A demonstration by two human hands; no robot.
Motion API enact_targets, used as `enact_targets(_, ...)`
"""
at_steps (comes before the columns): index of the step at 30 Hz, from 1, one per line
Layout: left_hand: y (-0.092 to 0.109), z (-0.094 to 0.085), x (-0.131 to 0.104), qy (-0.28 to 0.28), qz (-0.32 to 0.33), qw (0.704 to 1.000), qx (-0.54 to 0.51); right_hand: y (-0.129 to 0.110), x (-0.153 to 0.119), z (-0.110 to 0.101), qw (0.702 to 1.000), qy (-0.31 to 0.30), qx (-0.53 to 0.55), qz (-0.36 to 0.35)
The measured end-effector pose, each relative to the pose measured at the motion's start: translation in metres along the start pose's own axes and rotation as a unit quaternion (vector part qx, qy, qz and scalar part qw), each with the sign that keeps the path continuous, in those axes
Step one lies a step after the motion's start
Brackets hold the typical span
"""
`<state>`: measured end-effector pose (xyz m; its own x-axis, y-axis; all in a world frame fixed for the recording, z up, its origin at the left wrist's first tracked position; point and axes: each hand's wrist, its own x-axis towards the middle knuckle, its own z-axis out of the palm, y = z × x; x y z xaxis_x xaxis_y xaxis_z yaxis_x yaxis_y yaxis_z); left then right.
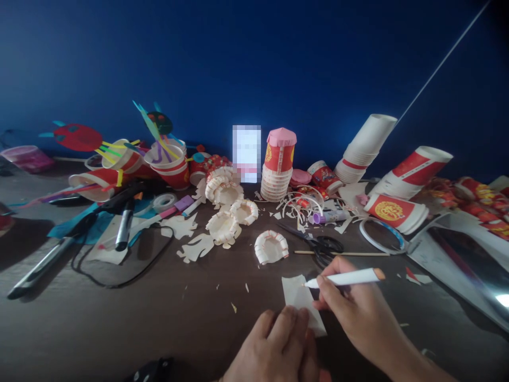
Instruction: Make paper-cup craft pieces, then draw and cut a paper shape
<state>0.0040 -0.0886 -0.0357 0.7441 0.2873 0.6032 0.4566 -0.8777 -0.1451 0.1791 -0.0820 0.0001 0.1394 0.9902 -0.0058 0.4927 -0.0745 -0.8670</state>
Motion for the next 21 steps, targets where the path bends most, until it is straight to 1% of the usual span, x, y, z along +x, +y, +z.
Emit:
enact_targets(3,0.0002,-0.0004,0.0002,0.001,0.0,1.0,0.006,0.0008,-0.0001,0.0006,1.0,0.005,0.005,0.007)
enact_targets(10,0.0,-0.0004,0.0021,0.034,-0.009,0.999,-0.003,0.0001,-0.0012,0.0001,1.0,0.015,0.011,0.021)
enact_targets(15,0.0002,0.0,0.0007,0.014,-0.001,1.0,0.002,-0.0003,-0.0016,0.0003,0.999,0.017,0.015,0.023)
enact_targets(21,-0.0004,0.0004,0.0025,0.014,-0.003,1.0,0.003,-0.0026,-0.002,0.0014,0.999,0.027,0.021,0.029)
